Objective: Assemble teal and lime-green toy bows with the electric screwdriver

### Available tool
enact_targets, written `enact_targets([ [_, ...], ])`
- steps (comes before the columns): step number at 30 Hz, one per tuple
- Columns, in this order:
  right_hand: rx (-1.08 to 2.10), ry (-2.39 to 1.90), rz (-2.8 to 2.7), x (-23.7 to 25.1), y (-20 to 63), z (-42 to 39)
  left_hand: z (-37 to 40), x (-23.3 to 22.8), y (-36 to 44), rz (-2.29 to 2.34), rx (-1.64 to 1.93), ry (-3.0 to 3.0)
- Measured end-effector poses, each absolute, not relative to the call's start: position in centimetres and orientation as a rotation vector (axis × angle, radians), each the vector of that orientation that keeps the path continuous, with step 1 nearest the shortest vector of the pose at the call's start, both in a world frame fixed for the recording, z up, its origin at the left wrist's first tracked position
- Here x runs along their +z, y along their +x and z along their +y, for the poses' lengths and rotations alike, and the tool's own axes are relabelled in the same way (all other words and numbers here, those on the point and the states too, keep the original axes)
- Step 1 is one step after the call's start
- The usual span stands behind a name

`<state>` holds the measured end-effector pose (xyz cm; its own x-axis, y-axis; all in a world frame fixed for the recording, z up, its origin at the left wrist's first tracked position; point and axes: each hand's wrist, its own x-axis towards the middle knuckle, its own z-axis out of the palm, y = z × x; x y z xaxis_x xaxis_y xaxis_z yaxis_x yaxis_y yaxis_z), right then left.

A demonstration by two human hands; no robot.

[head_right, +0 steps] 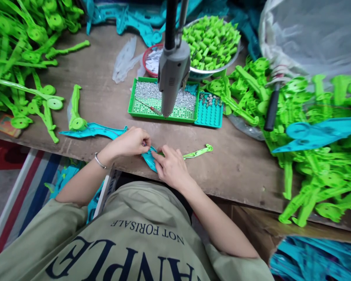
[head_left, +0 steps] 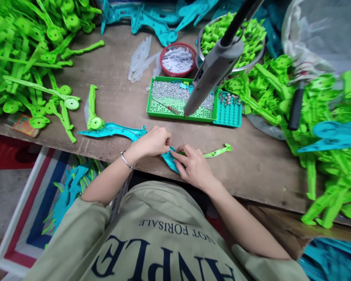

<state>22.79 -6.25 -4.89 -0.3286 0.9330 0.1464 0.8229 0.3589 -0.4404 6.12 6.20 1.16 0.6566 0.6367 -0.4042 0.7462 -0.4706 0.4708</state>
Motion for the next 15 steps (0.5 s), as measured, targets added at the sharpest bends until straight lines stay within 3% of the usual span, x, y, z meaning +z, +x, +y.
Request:
enact_targets([
  [6, 0.452, -1.528, -2.183, -5.2, 22.8, -6.4, 6.5, 1.6, 6.1, 1.016, -0.228, 2.199],
  [15, 0.439, -1.551, -2.276, -4.9, 22.8, -6.2, 6.6, 2.2, 8.8, 1.025, -0.560, 2.389],
])
